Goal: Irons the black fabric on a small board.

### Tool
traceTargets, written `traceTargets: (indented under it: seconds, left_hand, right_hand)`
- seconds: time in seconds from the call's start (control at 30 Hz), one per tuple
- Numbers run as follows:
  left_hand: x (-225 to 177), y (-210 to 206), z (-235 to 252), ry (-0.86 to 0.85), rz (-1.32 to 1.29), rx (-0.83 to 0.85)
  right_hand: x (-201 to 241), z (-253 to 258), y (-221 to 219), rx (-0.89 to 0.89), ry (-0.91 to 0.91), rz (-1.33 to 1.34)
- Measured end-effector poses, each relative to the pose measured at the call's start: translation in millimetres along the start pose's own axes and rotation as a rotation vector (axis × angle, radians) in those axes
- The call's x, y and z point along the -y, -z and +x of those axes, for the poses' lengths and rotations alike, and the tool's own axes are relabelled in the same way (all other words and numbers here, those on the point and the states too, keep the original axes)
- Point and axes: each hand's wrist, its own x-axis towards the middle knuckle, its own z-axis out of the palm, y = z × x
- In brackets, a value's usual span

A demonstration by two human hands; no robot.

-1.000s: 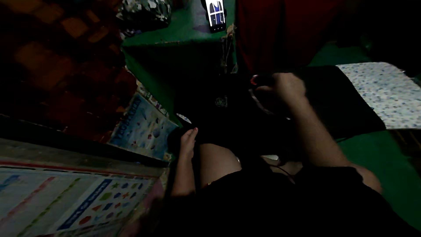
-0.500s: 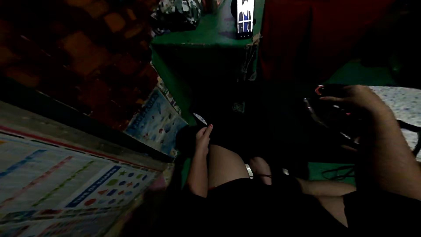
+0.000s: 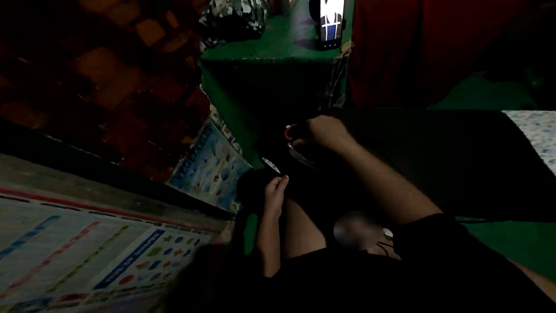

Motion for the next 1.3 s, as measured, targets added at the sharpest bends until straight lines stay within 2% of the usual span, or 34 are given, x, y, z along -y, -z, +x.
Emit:
traceTargets:
  seconds: [0.1,0.2,0.27,0.33,0.43,0.47,0.63,0.8,0.87,0.97,1.03,1.07,1.23,1.3]
  left_hand:
    - [2,4,1,-0.085,0.088,-0.001]
    - [-15,2,0,-0.108,0.207,-0.129]
    - [-31,-5,4,-0.194,0.279,-0.276]
    - [-41,-15,17,-0.353,0.316,-0.368]
    - [-64,-33,43,-0.498,0.469,-0.345]
    - [-69,-39,52,-0.485,0.568,-0.302]
    - [-81,-63,72,-0.167,1.1,0.018]
    - [-73,-68,78,-0.133,1.221,0.021]
    - [-71,-69,77,-0.137,1.221,0.007]
    - [-71,-69,77,-0.146,1.208,-0.01]
    - [-70,-69,78,-0.142,1.209,-0.013]
    - [-70,-69,78,-0.14,1.208,-0.011]
    - [-71,-70,77,-0.148,1.205,0.001]
    - [-70,-70,77,-0.141,1.205,0.003]
  right_hand:
    - [29,20,-10,-0.036,0.027,0.03]
    - [40,38,-9,-0.024,0.004,0.039]
    - [36,47,-3,-0.026,0.003,0.026]
    - [27,51,4,-0.014,-0.013,0.015]
    - [3,53,15,-0.028,-0.083,0.018]
    - [-7,51,20,-0.035,-0.114,0.009]
    - [-94,40,43,-0.148,-0.294,0.008]
    - [-172,26,71,-0.186,-0.461,-0.025]
    - [-186,26,75,-0.169,-0.439,-0.028]
    - [-208,30,73,-0.115,-0.204,-0.013]
    - [-218,32,70,-0.098,-0.079,0.014]
    - [-219,34,71,-0.095,-0.076,0.019]
    - [-176,40,74,-0.16,-0.409,-0.035]
    - [-171,46,71,-0.173,-0.396,-0.042]
